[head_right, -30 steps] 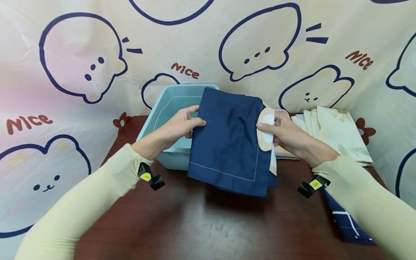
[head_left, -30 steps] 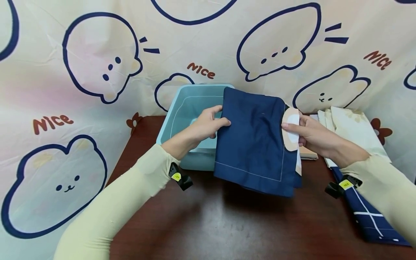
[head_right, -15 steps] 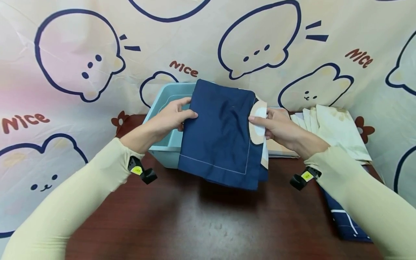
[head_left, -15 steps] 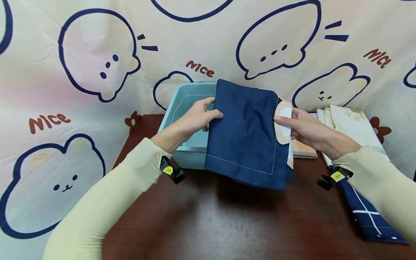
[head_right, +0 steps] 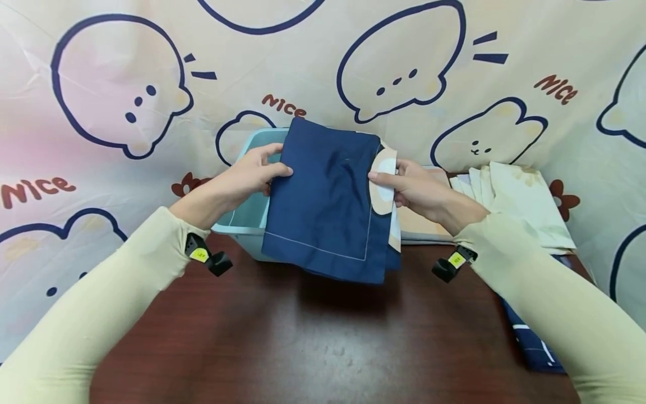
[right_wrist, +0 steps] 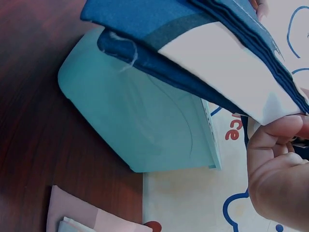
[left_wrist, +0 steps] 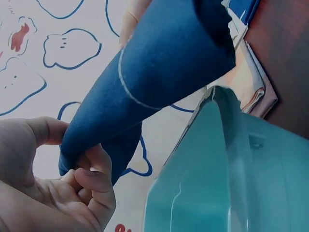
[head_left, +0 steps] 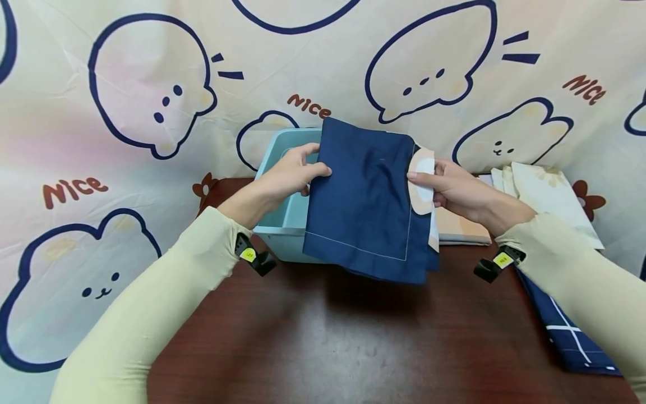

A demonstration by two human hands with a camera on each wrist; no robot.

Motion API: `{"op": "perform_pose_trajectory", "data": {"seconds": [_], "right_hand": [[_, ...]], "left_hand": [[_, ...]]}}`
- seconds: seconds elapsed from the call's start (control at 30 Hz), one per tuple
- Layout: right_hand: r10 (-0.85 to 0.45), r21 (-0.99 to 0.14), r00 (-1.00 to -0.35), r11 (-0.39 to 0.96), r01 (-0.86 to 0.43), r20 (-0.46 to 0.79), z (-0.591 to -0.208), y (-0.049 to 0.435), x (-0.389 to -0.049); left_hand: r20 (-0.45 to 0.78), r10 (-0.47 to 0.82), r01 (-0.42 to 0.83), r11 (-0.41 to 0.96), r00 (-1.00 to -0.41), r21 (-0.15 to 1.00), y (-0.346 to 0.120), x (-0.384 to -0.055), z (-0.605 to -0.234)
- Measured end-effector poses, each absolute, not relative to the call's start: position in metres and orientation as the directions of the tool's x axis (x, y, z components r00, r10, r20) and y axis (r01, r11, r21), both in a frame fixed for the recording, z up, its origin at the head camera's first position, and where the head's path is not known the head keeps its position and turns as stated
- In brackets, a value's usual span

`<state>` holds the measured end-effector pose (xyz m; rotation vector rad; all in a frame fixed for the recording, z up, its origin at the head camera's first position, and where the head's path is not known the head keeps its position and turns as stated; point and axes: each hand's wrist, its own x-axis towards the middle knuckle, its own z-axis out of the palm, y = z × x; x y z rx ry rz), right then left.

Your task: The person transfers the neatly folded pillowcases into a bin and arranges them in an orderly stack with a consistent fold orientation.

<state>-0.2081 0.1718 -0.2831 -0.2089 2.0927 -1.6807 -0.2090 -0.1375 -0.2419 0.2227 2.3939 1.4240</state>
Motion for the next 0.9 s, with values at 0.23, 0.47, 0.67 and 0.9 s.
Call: {"op": "perform_pose_trajectory", "data": {"seconds": [0.23, 0.47, 0.67, 0.9], "right_hand": [[-0.386, -0.954, -0.884, 0.237, 0.181, -0.264, -0.285, 0.16, -0.217], [-0.39, -0.95, -0.878, 0.248, 0.189, -0.277, -0.283, 0.152, -0.223], [-0.403, -0.954, -0.873, 0.228, 0.193, -0.273, -0.282, 0.145, -0.228], [-0.429, -0.964, -0.871, 0.208, 0.164, -0.241, -0.282, 0.135, -0.233]], "left_hand": [[-0.204, 0.295, -0.042, 0.476, -0.933, 0.878, -0.146, -0.212, -0.242], [-0.179, 0.286, -0.023, 0.474, -0.941, 0.88, -0.153, -0.216, -0.239], [-0.2, 0.274, -0.039, 0.499, -0.941, 0.866, -0.159, -0.221, -0.235], [-0.213, 0.275, -0.028, 0.551, -0.938, 0.834, -0.166, -0.226, -0.231]]}}
